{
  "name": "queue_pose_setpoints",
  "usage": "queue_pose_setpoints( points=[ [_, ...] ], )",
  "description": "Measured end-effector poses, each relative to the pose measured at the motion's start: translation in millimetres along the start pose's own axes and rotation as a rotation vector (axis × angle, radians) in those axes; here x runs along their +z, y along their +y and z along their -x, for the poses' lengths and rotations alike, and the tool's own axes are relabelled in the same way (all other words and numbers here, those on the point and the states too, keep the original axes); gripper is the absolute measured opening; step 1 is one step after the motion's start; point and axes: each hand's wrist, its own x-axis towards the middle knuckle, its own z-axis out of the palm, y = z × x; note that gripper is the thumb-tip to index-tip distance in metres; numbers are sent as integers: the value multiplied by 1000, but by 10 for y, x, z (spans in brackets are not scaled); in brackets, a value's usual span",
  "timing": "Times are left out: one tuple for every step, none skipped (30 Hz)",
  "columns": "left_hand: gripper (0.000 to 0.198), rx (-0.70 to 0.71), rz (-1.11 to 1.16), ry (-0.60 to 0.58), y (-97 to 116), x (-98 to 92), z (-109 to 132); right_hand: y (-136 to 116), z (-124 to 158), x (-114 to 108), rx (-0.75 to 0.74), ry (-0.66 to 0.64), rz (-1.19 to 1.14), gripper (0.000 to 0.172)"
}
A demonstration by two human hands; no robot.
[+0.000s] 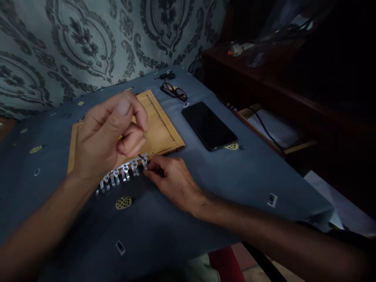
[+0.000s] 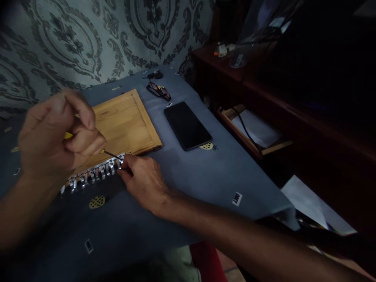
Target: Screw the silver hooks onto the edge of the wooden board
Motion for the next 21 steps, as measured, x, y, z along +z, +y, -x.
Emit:
queue_pose_setpoints(
  points=[
    [35,7,0,-6,-2,9,0,1,3,-1,-4,-1,0,11],
    [35,7,-3,-3,-3,17,1,2,6,-1,-8,-3,0,10],
    [35,5,-7,3,-2,22,1,2,9,-2,-10,-5,1,10],
    [35,1,-10,14,1,26,2,2,13,-2,-10,-7,1,9],
    [35,-5,-12,36,5,28,2,2,16,-2,-9,-7,-1,9],
    [35,-4,-11,48,9,27,1,3,18,-1,-9,-8,-3,10],
    [34,-4,-13,46,14,25,1,4,20,1,-8,-8,-5,10],
    [34,-4,-17,36,17,23,1,6,20,2,-7,-9,-7,11],
    [34,-8,-23,28,20,22,1,8,20,4,-7,-11,-8,11],
    [35,-17,-31,28,22,23,3,11,19,5,-6,-14,-9,11],
    [36,-28,-36,37,23,26,6,12,19,4,-5,-18,-11,11],
    [36,-25,-33,44,24,31,9,12,18,2,-3,-22,-15,11],
    [35,-29,-35,63,24,37,14,12,17,-2,-1,-26,-23,11],
    [35,-36,-39,72,25,43,18,10,16,-7,1,-30,-33,12],
    [35,-40,-42,65,27,47,21,6,15,-12,5,-34,-43,12],
    [35,-46,-46,54,30,48,21,2,13,-17,8,-39,-53,12],
    [36,-47,-45,34,33,46,20,-3,11,-22,13,-42,-58,12],
    [37,-50,-41,12,35,39,16,-9,8,-25,21,-46,-58,12],
    [37,-51,-36,-9,38,29,10,-14,4,-27,31,-50,-54,12],
    [37,-43,-27,-35,39,18,4,-19,1,-29,40,-52,-47,12],
    [36,-51,-29,-56,39,7,-2,-23,-3,-29,47,-54,-36,11]
  ],
)
